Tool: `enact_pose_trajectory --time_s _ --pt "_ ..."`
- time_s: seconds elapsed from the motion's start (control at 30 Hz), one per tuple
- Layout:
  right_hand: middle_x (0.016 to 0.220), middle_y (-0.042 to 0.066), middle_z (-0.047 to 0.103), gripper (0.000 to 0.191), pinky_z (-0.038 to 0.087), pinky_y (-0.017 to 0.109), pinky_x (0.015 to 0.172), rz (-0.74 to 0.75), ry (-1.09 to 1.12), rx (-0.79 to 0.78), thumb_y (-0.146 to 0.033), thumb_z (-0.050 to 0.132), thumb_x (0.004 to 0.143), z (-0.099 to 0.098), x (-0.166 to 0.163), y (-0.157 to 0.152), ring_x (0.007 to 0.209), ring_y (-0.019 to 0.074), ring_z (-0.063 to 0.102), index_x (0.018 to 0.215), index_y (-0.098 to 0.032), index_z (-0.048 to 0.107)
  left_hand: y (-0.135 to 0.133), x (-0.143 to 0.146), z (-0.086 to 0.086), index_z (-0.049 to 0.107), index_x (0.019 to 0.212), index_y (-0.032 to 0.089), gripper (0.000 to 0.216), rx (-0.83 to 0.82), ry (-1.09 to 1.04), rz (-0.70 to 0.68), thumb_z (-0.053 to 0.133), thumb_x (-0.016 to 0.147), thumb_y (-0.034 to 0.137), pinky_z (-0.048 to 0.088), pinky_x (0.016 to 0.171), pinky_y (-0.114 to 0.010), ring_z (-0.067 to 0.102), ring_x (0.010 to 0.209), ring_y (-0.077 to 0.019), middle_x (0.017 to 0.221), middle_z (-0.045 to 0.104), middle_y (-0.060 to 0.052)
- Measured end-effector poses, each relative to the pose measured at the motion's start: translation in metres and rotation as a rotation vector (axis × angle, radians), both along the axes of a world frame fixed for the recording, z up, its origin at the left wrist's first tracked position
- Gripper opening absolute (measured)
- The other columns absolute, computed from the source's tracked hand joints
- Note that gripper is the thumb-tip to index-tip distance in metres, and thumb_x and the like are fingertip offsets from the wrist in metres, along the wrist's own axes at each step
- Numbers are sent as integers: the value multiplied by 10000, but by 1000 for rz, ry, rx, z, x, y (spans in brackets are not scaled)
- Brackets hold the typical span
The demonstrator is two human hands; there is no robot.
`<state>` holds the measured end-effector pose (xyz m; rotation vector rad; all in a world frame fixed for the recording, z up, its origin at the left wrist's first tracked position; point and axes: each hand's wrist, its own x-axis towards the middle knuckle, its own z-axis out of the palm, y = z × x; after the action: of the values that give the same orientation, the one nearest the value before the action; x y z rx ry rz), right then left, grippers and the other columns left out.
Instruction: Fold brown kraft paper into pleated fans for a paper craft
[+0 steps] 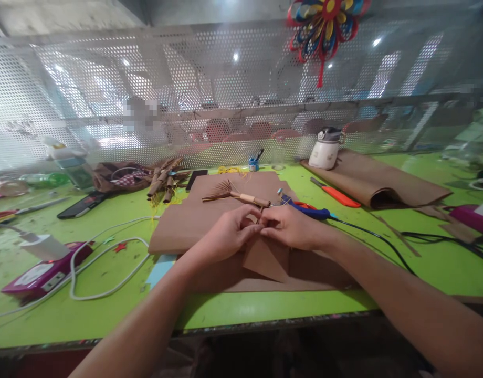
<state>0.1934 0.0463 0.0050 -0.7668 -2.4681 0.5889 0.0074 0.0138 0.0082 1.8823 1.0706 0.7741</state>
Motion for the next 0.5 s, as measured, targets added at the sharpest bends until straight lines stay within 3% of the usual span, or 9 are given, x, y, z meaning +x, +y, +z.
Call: enact_pose_trajectory --time_s 0.27,0.5 --pt "744 27 641 110 406 262 654 -43 48 -115 -221 556 817 -1 -2 -1 714 148 564 760 -141 603 -2 0 3 589 1009 142 300 88 61 47 501 844 376 306 413 -157 431 447 -72 581 578 15" --pt "893 53 647 209 444 271 704 8 182 -434 -337 558 833 -2 2 4 825 161 583 905 -143 593 2 -2 10 653 947 131 241 175 56 147 532 808 287 332 457 -164 445 481 -66 624 599 7"
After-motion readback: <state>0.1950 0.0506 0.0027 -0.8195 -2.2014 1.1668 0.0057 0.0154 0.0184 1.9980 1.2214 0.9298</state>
